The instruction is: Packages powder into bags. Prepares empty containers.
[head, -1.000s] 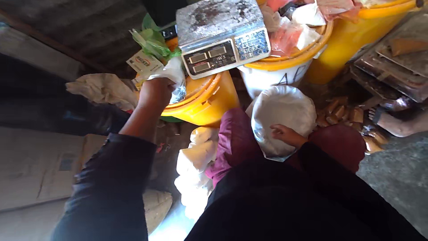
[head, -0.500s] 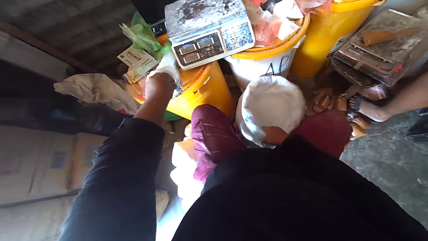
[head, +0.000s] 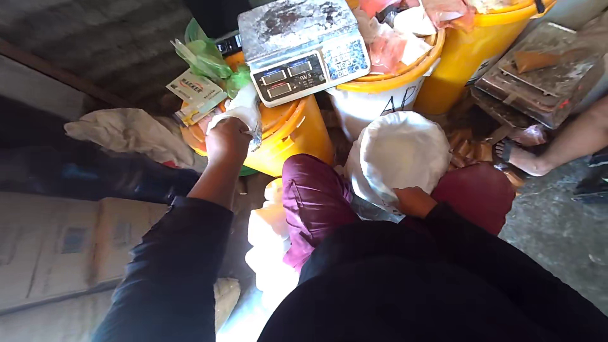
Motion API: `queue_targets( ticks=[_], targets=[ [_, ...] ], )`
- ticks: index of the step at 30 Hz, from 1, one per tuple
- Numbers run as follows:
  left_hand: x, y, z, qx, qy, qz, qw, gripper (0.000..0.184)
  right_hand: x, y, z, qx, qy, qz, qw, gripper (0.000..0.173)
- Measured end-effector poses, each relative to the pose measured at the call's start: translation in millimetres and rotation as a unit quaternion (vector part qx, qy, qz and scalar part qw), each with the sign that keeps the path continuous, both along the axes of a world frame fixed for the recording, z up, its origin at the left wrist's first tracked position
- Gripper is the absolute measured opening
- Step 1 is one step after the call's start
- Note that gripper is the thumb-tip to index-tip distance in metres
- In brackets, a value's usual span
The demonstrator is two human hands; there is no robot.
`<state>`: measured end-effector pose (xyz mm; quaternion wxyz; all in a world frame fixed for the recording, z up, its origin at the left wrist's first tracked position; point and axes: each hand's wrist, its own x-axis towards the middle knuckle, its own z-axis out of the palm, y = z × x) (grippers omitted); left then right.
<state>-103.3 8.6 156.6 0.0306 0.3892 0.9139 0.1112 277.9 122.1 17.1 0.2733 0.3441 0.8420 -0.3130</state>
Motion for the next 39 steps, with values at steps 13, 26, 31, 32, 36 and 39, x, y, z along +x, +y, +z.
queue_targets(
  ticks=[13,26,31,32,36,39],
  targets=[
    [12.0,18.1,28.0,-0.012,0.140,-0.094,0.986,0.023,0.9,4.4,-28.7,-0.057,0.098,-0.010,0.993,0.057],
    [11.6,15.9,68.2,0.106,-0.006,-0.018,0.994,0.028,-6.4,18.9,-10.7,-0.006,0.404,-0.140,0.904,0.056],
    [4.6,15.4,72.0,0.137,-0.044,-0.051,0.988,0.022,-67.7,16.2,63.8,0.008,0.546,-0.062,0.835,0.032],
    [4.5,14.5,68.4,0.139,-0.045,-0.055,0.988,0.023,-83.0,14.9,75.6,-0.001,0.561,-0.036,0.827,0.029],
    [12.2,14.3,58.5,0.138,-0.050,-0.059,0.987,0.026,-161.0,10.4,112.2,0.036,0.610,-0.009,0.792,0.038],
    [21.2,15.3,43.8,0.171,-0.034,-0.098,0.980,0.023,-221.8,11.3,130.3,0.042,0.573,-0.040,0.818,0.064]
  ],
)
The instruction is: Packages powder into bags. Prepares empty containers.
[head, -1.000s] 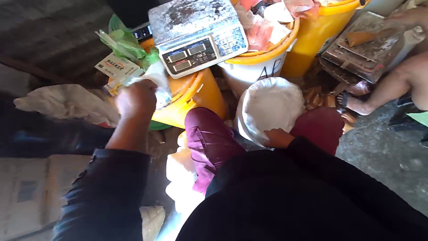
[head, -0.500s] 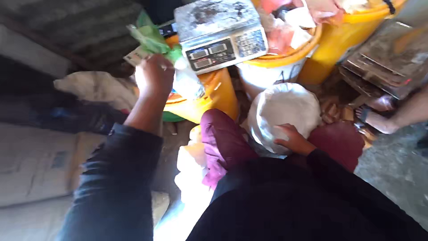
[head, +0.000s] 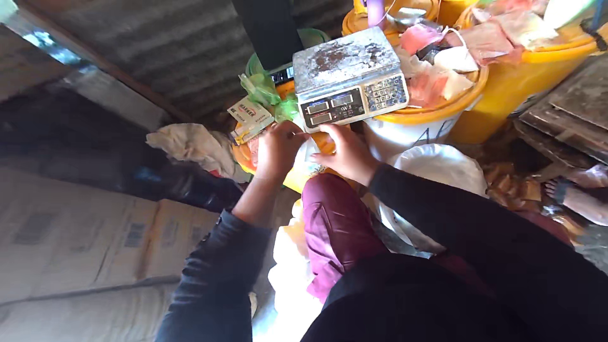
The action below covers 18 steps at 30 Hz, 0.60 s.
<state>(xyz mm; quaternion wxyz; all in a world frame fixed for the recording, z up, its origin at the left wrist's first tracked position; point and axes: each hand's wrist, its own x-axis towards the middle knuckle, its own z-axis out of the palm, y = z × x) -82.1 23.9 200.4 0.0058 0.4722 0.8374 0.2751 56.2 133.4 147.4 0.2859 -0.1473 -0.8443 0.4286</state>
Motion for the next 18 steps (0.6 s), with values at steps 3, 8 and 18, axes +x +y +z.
queue_targets(
  ticks=[3,8,18],
  targets=[
    [2.8,-3.0,-29.0,0.094,0.064,-0.050,0.992,0.021,-35.2,4.9,11.7,-0.016,-0.119,0.017,0.993,0.037],
    [-11.4,-6.8,-88.8,0.105,0.127,-0.027,0.986,0.026,-20.8,18.2,8.5,-0.042,-0.093,0.032,0.994,0.019],
    [-2.5,-5.4,-81.5,0.180,0.190,-0.019,0.965,0.042,-7.6,35.9,-12.4,-0.177,-0.041,-0.009,0.983,0.018]
  ],
)
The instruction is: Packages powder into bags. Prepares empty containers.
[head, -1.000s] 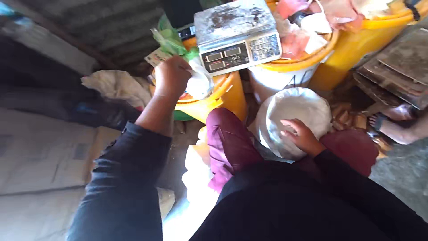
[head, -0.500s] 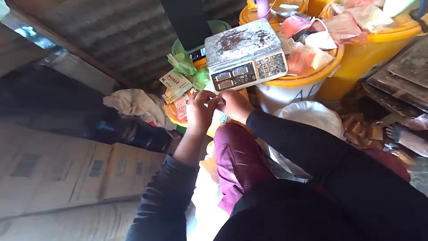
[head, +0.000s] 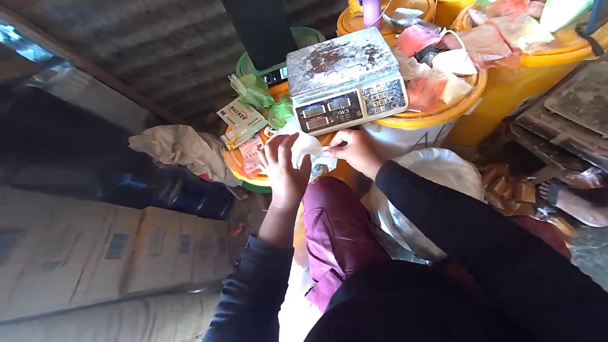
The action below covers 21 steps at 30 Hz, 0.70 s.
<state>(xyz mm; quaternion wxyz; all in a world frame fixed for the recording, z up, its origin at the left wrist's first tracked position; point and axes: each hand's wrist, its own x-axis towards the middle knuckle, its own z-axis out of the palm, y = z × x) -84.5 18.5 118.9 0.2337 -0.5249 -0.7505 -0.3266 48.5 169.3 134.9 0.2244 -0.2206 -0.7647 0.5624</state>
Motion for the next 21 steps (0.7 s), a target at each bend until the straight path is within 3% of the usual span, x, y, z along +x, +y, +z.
queue_targets(
  ticks=[3,7,10,12,14,16,21],
  targets=[
    [12.8,-4.0,-27.4,0.087,0.158,-0.016,0.983,0.010,-4.4,1.4,-6.3,-0.054,0.001,0.017,0.998,0.020],
    [3.0,-0.8,-48.7,0.052,0.167,0.033,0.984,0.015,-7.6,-5.8,-1.4,-0.096,-0.025,0.030,0.995,0.018],
    [-16.7,-4.2,-59.1,0.015,0.205,0.011,0.979,0.014,-7.0,-6.3,3.4,-0.109,-0.014,-0.002,0.994,0.017],
    [-21.0,-11.9,-54.8,-0.086,0.161,0.040,0.982,0.019,-6.2,0.9,4.6,-0.132,0.016,-0.038,0.990,0.019],
    [-14.0,-11.9,-30.7,-0.234,0.022,0.108,0.966,0.028,-4.6,8.9,6.0,-0.158,0.029,-0.055,0.985,0.021],
    [-7.3,-7.4,-12.0,-0.293,-0.041,0.131,0.946,0.027,-3.8,10.3,2.5,-0.176,0.036,-0.048,0.983,0.023],
    [24.8,-11.3,-32.1,-0.110,0.074,0.065,0.989,0.018,-1.2,-9.2,-18.1,-0.092,0.029,0.010,0.995,0.036]
  ],
)
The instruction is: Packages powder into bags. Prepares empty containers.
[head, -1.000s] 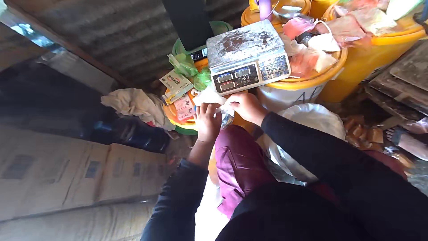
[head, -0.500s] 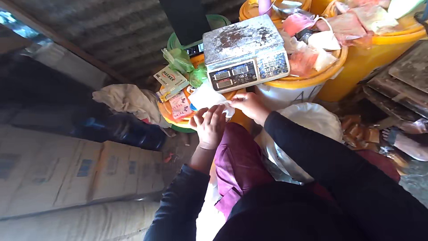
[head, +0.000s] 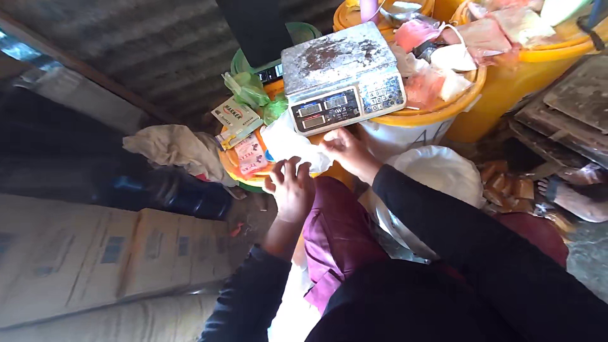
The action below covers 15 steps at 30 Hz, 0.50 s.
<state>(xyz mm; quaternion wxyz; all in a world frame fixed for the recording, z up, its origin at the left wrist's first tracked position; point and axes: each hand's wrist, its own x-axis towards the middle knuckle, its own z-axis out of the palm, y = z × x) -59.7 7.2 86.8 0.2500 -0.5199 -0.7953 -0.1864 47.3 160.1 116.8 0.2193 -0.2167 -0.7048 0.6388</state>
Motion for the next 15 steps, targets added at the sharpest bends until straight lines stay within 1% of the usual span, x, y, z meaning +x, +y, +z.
queue_targets(
  ticks=[1,2,3,5,6,7,9,10,11,13,15],
  targets=[
    [2.4,0.3,-10.8,0.034,0.032,-0.028,0.998,0.019,-0.3,-3.0,-2.3,0.015,-0.016,0.013,1.000,0.045],
    [2.1,1.3,-19.6,0.047,0.049,-0.060,0.996,0.021,-1.1,-6.0,-3.0,0.022,-0.039,0.018,0.999,0.051],
    [-0.1,2.6,-24.6,0.032,0.042,-0.088,0.995,0.026,-2.5,-9.3,-3.1,0.028,-0.062,0.014,0.998,0.050],
    [-7.9,7.6,-23.3,-0.042,-0.028,-0.094,0.994,0.034,-5.0,-13.8,-0.6,0.051,-0.094,-0.001,0.994,0.034],
    [-13.0,11.8,-17.2,-0.095,-0.065,-0.073,0.991,0.036,-6.2,-14.8,1.9,0.065,-0.100,-0.005,0.993,0.027],
    [-16.4,16.9,-6.9,-0.168,-0.100,-0.033,0.980,0.038,-7.1,-15.7,4.9,0.074,-0.103,-0.004,0.992,0.023],
    [-19.4,30.6,14.1,-0.336,-0.135,0.072,0.929,0.036,-7.7,-18.2,8.7,0.093,-0.100,0.014,0.990,0.019],
    [-21.0,37.0,20.5,-0.393,-0.144,0.111,0.901,0.037,-7.3,-20.2,10.1,0.106,-0.098,0.027,0.989,0.018],
    [-23.1,41.7,24.8,-0.420,-0.161,0.138,0.882,0.037,-6.1,-23.0,12.2,0.116,-0.097,0.043,0.988,0.017],
    [-29.4,44.4,27.3,-0.402,-0.189,0.153,0.883,0.040,-1.0,-31.8,19.0,0.129,-0.110,0.094,0.981,0.018],
    [-27.1,48.4,33.6,-0.382,-0.225,0.174,0.879,0.056,7.4,-43.4,28.1,0.128,-0.126,0.145,0.973,0.023]
  ],
)
